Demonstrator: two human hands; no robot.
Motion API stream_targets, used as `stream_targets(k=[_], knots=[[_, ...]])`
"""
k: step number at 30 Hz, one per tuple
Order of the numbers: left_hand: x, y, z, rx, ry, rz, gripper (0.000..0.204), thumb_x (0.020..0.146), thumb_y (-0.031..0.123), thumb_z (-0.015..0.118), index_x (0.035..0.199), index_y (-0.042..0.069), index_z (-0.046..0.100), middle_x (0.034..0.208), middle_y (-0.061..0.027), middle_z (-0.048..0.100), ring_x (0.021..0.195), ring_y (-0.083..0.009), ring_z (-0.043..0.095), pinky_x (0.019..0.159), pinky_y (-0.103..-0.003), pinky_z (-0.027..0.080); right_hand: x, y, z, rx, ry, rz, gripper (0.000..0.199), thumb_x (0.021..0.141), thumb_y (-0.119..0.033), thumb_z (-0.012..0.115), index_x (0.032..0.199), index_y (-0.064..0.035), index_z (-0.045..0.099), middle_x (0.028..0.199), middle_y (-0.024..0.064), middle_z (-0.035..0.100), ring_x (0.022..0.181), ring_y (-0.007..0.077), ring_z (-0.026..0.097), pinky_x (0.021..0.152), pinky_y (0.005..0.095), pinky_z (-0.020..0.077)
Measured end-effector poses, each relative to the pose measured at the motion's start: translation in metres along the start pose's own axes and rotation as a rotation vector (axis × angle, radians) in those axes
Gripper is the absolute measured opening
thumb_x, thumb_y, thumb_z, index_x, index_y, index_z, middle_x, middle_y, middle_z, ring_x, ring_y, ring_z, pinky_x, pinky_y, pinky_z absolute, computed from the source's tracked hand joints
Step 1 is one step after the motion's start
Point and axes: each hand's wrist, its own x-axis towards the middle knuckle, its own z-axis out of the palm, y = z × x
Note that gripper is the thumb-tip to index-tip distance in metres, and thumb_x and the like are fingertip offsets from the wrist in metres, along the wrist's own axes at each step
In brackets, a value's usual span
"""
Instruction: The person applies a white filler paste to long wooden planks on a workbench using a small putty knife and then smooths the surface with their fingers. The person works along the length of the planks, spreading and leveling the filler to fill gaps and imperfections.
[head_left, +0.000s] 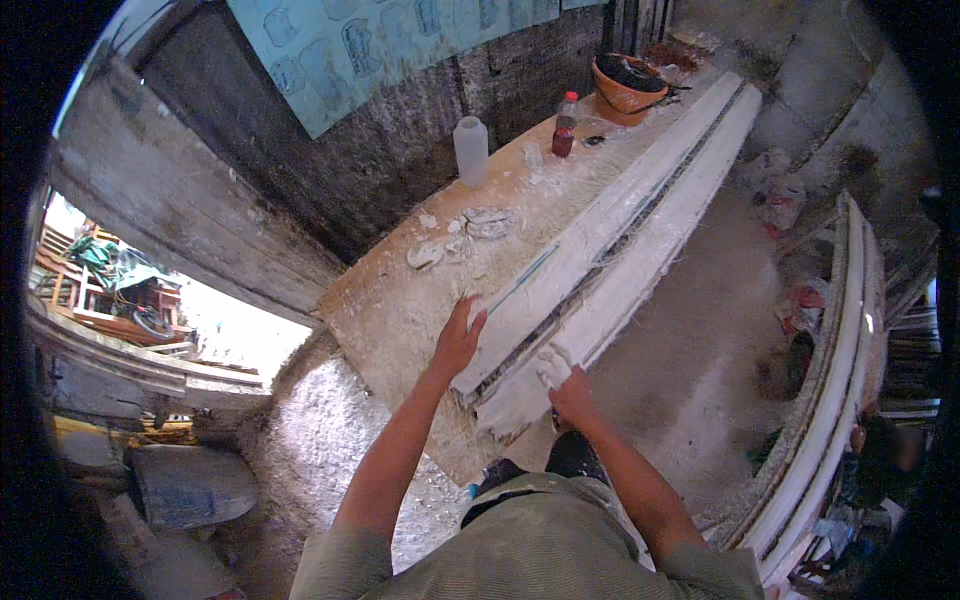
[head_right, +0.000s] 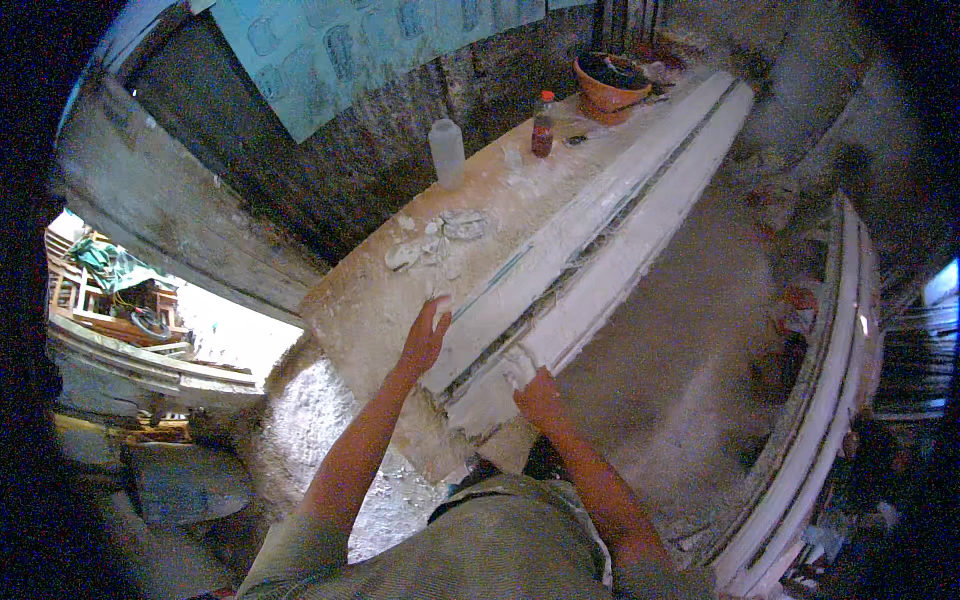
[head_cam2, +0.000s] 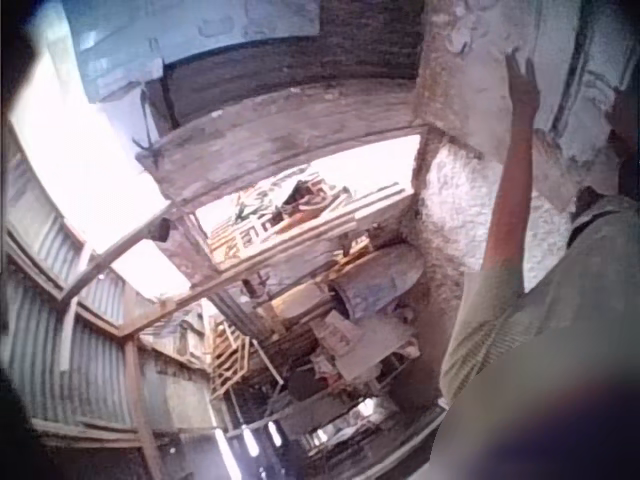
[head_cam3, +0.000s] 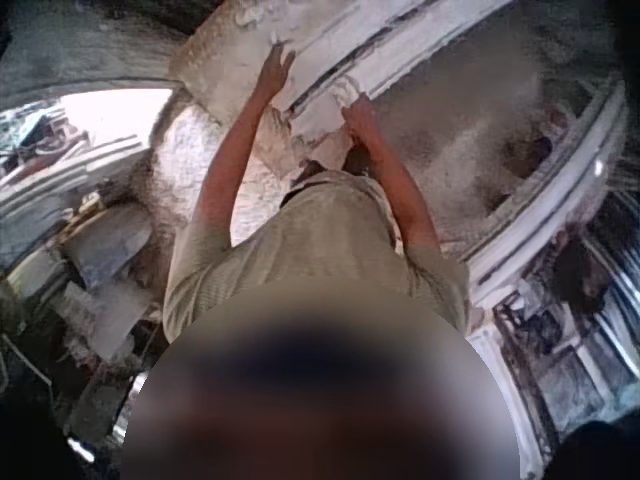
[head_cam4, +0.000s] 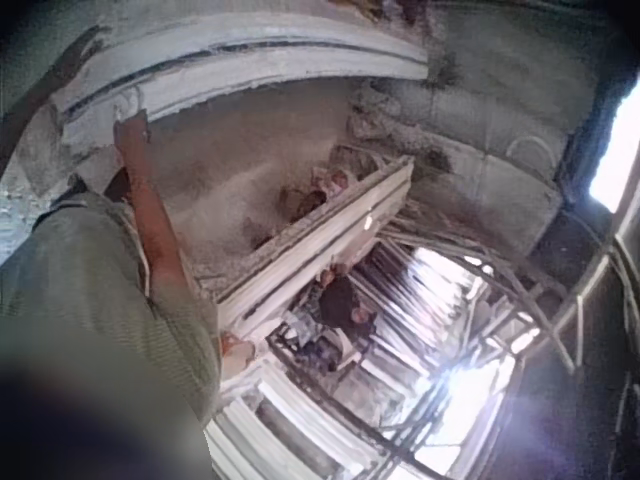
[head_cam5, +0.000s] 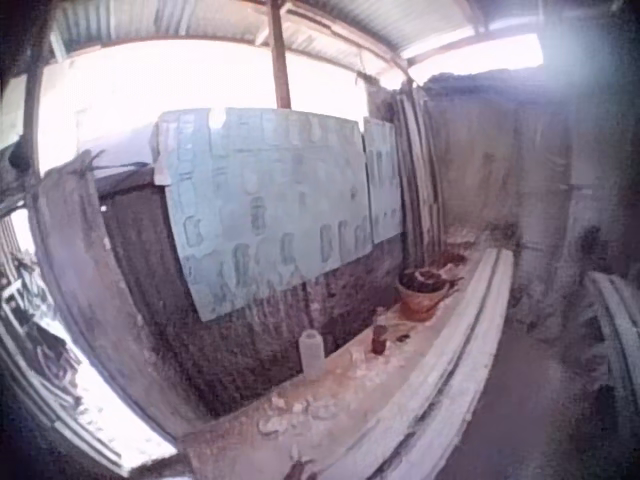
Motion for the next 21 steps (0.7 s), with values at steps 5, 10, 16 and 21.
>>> stream_targets(k=[5, 10, 16, 21], knots=[[0.149, -0.061, 0.031, 0.264, 0.219, -0.161, 0.049, 0.099, 0.035, 0.056, 0.132, -0.002, 0.052, 0.128, -0.0248, 0.058, 0.124, -0.0402, 0.052, 0.107, -0.043, 0.039, 0.032, 0.023, -0.066, 0.188, 0.257, -0.277, 0.03, 0.088, -0.01, 0.063, 0.118, -0.0102, 0.066, 0.134, 0.0178, 0.055, 0.125, 0.0378, 0.053, 0.106, 0.0449, 0.0428], [0.223, -0.146, 0.053, 0.814, 0.321, -0.28, 0.059, 0.087, 0.038, 0.07, 0.121, -0.009, 0.056, 0.12, -0.0335, 0.058, 0.115, -0.0457, 0.054, 0.102, -0.05, 0.041, 0.064, 0.055, -0.13, 0.157, 0.241, -0.222, 0.034, 0.086, -0.004, 0.064, 0.12, -0.0041, 0.062, 0.134, 0.0193, 0.054, 0.125, 0.0389, 0.052, 0.107, 0.0452, 0.0418], [0.227, -0.149, 0.04, 0.665, 0.323, -0.339, 0.039, 0.084, 0.027, 0.075, 0.104, -0.005, 0.063, 0.106, -0.0229, 0.067, 0.101, -0.0347, 0.063, 0.092, -0.046, 0.046, 0.095, 0.075, -0.175, 0.065, 0.216, -0.247, 0.036, 0.086, -0.002, 0.064, 0.122, -0.0008, 0.06, 0.133, 0.019, 0.055, 0.123, 0.0356, 0.053, 0.105, 0.0435, 0.043], [0.181, -0.051, 0.017, -0.158, 0.472, -0.608, 0.018, 0.086, 0.016, 0.076, 0.096, 0.004, 0.066, 0.094, -0.0066, 0.069, 0.095, -0.0172, 0.063, 0.084, -0.035, 0.048, 0.101, 0.047, -0.181, 0.248, 0.177, -0.228, 0.033, 0.09, -0.002, 0.063, 0.122, -0.0019, 0.061, 0.126, 0.0167, 0.061, 0.116, 0.0298, 0.061, 0.098, 0.0393, 0.0481]])
